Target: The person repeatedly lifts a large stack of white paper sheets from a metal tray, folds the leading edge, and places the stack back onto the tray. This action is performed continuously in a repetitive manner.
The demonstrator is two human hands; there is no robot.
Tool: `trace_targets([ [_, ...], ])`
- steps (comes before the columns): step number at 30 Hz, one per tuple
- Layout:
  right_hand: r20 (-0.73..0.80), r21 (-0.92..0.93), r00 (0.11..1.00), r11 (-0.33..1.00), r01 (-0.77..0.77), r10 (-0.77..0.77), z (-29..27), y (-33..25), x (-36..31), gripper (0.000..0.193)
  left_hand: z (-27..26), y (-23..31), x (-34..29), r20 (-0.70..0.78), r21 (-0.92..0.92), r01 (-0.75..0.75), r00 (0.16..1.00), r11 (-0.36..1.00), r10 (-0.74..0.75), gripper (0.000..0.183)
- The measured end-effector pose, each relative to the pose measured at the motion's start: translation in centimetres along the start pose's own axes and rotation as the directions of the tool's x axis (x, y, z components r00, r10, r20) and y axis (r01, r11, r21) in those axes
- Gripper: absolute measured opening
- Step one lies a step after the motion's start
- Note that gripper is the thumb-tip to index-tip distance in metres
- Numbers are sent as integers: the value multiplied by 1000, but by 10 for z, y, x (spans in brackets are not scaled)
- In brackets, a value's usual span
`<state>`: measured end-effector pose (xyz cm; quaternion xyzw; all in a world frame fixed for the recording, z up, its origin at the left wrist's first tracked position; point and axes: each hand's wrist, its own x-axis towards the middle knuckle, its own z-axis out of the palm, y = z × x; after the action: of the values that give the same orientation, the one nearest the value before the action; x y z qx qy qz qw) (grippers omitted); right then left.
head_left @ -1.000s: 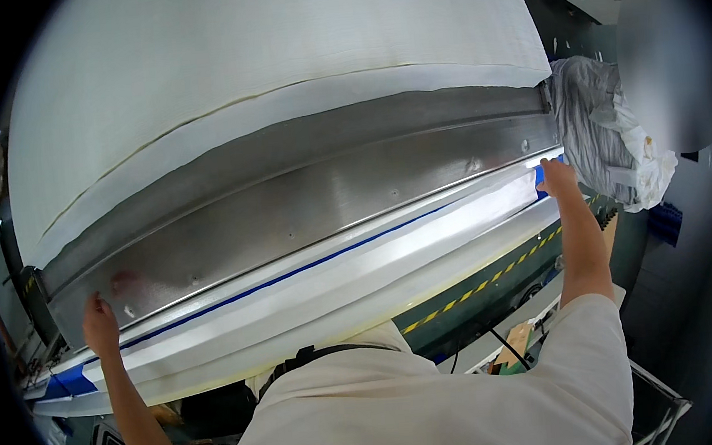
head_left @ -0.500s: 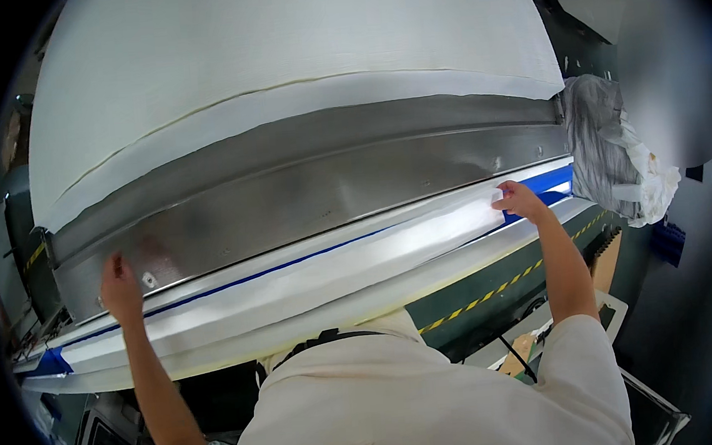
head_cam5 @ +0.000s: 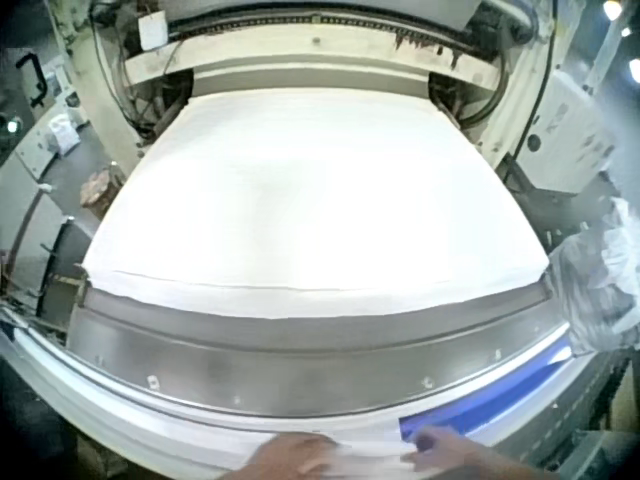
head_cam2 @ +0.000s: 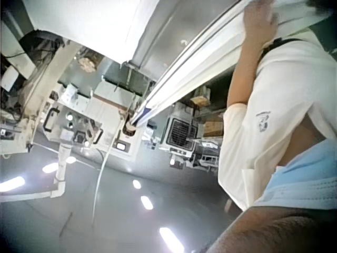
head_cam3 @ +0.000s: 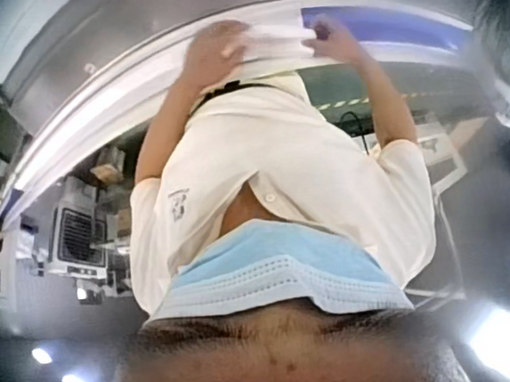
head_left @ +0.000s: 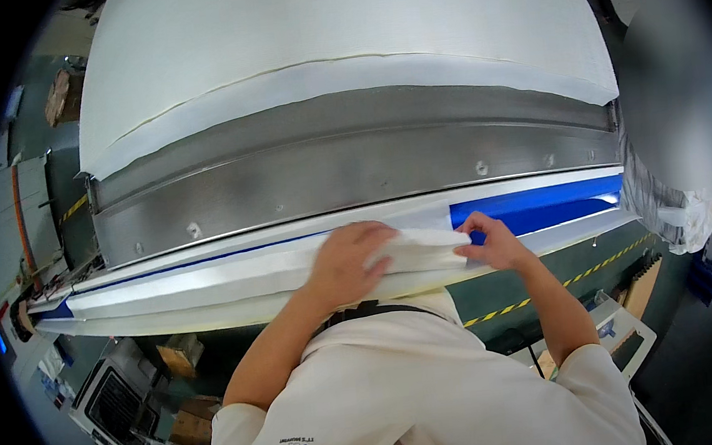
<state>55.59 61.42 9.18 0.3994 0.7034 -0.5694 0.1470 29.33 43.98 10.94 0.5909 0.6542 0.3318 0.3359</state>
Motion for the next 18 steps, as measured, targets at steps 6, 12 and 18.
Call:
trace_targets([
  [6,224,-34,945,967,253,-239,49,-53,-1,32,10,5,-6,336,37,-67,940,997,51,30],
  [12,219,396,956,913,95,-194,70,-61,38,34,-14,-16,-41,359,126,34,930,991,-78,26],
  [18,622,417,782,863,-286,-41,143,-80,84,65,-23,-13,-52,330,179,110,929,978,-165,29],
])
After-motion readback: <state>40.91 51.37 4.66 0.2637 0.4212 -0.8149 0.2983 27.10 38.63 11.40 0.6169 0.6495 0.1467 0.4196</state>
